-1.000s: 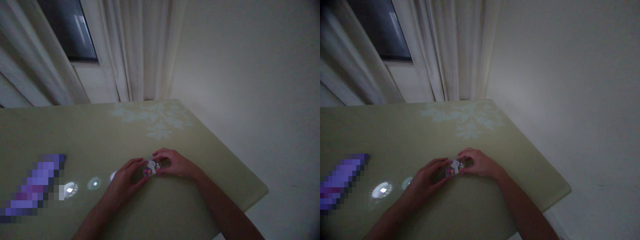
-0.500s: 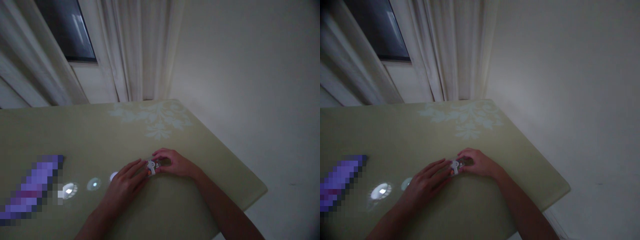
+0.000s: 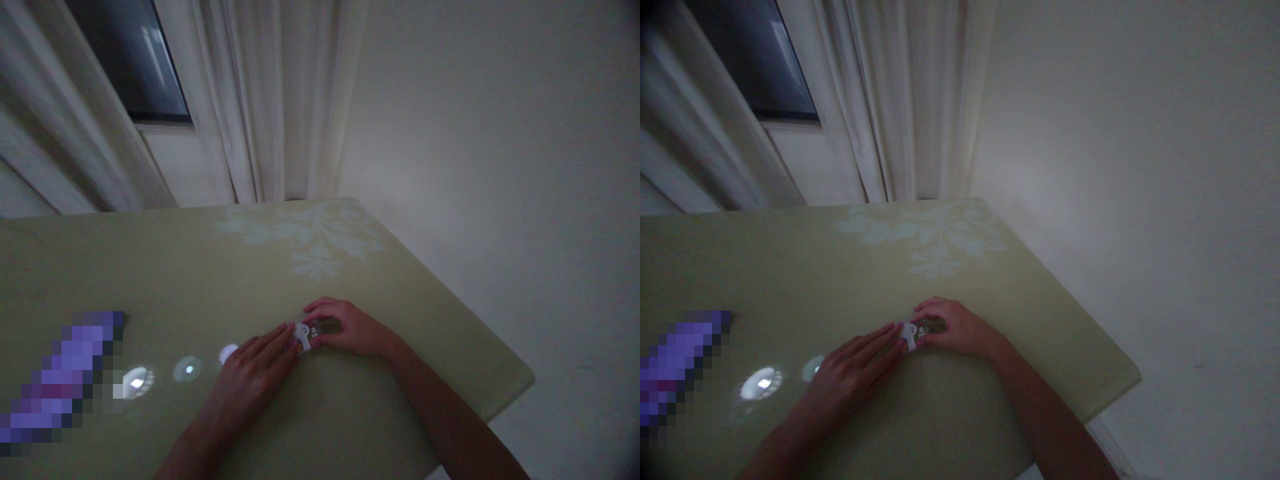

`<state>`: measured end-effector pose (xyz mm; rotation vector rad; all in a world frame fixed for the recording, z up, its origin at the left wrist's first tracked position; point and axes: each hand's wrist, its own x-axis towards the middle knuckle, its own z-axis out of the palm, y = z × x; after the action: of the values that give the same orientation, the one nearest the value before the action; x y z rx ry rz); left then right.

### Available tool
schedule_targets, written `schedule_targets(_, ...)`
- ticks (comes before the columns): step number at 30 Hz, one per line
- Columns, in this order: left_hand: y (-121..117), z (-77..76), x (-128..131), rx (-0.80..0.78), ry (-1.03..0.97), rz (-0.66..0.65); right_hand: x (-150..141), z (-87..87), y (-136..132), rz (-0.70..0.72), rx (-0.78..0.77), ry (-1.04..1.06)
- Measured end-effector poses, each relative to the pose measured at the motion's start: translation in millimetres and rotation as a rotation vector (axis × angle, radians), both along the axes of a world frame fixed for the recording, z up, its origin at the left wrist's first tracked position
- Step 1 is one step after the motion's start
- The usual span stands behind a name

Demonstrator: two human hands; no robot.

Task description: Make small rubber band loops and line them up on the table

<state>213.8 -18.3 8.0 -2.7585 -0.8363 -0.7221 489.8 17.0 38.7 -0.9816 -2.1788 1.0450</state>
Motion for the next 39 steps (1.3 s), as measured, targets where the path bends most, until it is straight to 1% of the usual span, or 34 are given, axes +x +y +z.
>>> schedule_targets(3,-2.1,1.6,0.8,0.044,0.024,-0.026,-0.8,0.6,-0.2,-0.002,0.004,-0.008)
schedule_targets(6,-2.1,1.0,2.9,0.045,-0.004,-0.006,-1.9,0.8,0.0,-0.004,0.014,-0.011)
schedule_targets(13,-1.0,0.7,8.3,-0.056,-0.084,0.046,-2.1,2.2,-1.2,-0.019,0.024,-0.044)
schedule_targets(17,-0.7,-1.5,8.9,-0.128,-0.119,0.081,-2.3,-0.9,-1.1,-0.053,0.076,-0.073)
schedule_targets(22,1.4,-1.5,11.7,-0.191,-0.057,0.105,-4.6,-1.2,-0.7,-0.052,0.089,-0.116)
schedule_targets(27,0.2,1.0,13.6,-0.17,0.028,0.132,-6.7,0.8,-3.6,-0.081,0.094,-0.138)
schedule_targets(30,0.1,-1.7,12.7,-0.159,0.025,0.131,-8.1,-3.2,-3.0,-0.075,0.113,-0.152)
schedule_targets(32,1.6,-4.7,12.3,-0.182,0.004,0.133,-9.2,-7.3,-1.0,-0.063,0.129,-0.163)
schedule_targets(36,5.5,-9.8,14.5,-0.264,-0.068,0.148,-10.9,-14.5,2.8,-0.073,0.152,-0.158)
schedule_targets(39,7.6,-8.9,17.8,-0.361,-0.142,0.165,-11.2,-18.4,4.4,-0.083,0.15,-0.121)
